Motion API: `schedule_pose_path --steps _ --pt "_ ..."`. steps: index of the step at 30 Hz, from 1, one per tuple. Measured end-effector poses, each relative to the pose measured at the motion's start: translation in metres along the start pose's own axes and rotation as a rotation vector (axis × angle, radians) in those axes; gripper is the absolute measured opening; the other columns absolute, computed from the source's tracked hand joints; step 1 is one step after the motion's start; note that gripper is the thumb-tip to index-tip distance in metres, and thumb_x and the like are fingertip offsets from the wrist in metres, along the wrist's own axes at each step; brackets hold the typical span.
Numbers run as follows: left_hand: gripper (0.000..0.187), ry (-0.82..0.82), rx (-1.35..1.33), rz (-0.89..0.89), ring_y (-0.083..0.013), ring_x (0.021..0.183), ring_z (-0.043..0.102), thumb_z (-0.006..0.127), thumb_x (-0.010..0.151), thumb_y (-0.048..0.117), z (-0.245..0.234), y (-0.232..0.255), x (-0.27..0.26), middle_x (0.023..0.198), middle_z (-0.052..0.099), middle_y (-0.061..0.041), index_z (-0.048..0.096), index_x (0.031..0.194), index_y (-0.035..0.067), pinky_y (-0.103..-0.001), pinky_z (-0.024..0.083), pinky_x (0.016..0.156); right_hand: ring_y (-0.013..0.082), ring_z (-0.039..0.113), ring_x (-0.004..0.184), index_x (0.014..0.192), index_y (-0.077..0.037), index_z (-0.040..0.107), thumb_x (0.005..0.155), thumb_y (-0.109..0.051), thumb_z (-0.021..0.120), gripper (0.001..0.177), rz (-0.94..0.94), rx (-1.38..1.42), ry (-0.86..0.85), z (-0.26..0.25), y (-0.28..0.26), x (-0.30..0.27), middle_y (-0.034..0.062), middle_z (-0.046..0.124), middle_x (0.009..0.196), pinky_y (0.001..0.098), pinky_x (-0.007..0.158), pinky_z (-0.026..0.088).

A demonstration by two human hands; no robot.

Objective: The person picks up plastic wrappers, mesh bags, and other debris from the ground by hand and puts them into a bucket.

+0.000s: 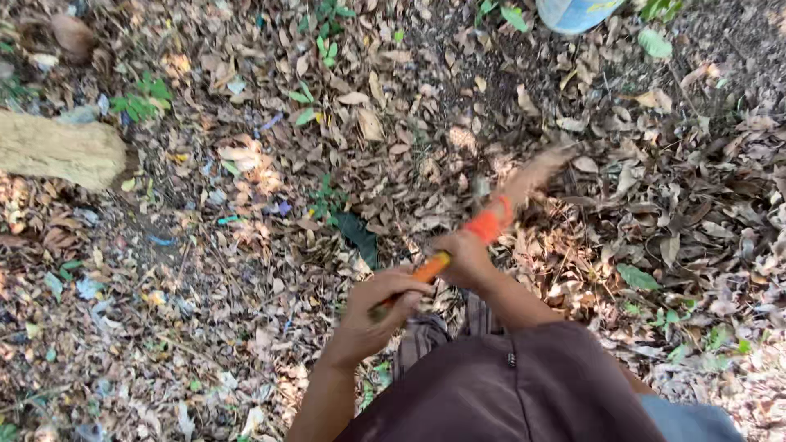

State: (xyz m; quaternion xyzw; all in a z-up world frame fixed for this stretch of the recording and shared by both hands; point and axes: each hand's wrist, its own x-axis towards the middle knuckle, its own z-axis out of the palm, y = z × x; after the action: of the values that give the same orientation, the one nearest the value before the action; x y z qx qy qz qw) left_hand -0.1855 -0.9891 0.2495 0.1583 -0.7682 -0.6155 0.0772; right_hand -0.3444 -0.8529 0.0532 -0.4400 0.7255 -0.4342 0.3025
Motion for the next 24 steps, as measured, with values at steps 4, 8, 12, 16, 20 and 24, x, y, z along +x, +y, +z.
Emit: schedule_pose_path --steps 4,8,12,16,20,24 --pt "0.012 0.191 0.287 0.247 -0.0063 0.078 0.071 0.064 0.106 0.020 -0.049 0.026 -0.017 0.085 0.071 0.005 0.074 0.112 0.018 -0.041 0.060 0.114 0.0332 0.068 0.073 0.072 -0.012 0.067 0.065 -0.019 0.084 0.019 -0.421 -0.025 0.186 0.045 -0.044 0.066 0.0089 0.068 0.074 0.0451 0.065 0.053" --pt "0.011 0.045 0.141 0.035 -0.0165 0.087 0.070 0.069 0.101 0.017 -0.012 -0.046 0.018 0.097 0.074 -0.002 0.074 0.110 0.014 -0.035 0.058 0.086 0.0337 0.069 0.073 0.075 -0.014 0.071 0.067 -0.022 0.083 0.017 -0.230 -0.020 -0.041 0.061 0.032 0.076 0.0084 0.070 0.076 0.0454 0.064 0.054" --pt "0.015 -0.060 -0.241 -0.353 -0.0135 0.090 0.072 0.066 0.100 0.017 -0.004 -0.061 -0.014 0.099 0.075 0.000 0.076 0.110 0.014 -0.039 0.057 0.099 0.0342 0.070 0.071 0.075 -0.013 0.073 0.066 -0.024 0.084 0.018 -0.015 -0.264 -0.179 0.039 0.047 0.001 0.0096 0.070 0.074 0.0463 0.062 0.054" --pt "0.010 0.053 -0.021 0.098 -0.0156 0.084 0.073 0.072 0.101 0.015 -0.069 -0.028 -0.067 0.098 0.077 -0.003 0.076 0.109 0.011 -0.049 0.047 0.119 0.0315 0.066 0.067 0.069 -0.009 0.064 0.084 -0.023 0.084 0.028 -0.105 -0.253 0.117 0.073 -0.040 0.018 0.0109 0.064 0.068 0.0451 0.066 0.052" --pt "0.011 0.138 0.209 0.265 -0.0154 0.096 0.077 0.072 0.102 0.018 -0.148 -0.002 -0.113 0.102 0.078 0.000 0.074 0.111 0.014 -0.047 0.049 0.117 0.0300 0.068 0.072 0.074 -0.012 0.067 0.073 -0.013 0.081 0.014 -0.446 0.015 0.290 0.156 -0.104 0.081 0.0071 0.069 0.074 0.0413 0.069 0.054" --pt "0.016 0.109 0.158 0.104 -0.0214 0.097 0.072 0.072 0.099 0.019 -0.127 -0.071 -0.101 0.104 0.076 -0.005 0.075 0.113 0.011 -0.045 0.054 0.096 0.0347 0.067 0.077 0.086 -0.006 0.068 0.071 -0.011 0.083 0.022 -0.260 -0.046 0.035 0.195 -0.061 0.085 0.0134 0.068 0.084 0.0423 0.066 0.054"
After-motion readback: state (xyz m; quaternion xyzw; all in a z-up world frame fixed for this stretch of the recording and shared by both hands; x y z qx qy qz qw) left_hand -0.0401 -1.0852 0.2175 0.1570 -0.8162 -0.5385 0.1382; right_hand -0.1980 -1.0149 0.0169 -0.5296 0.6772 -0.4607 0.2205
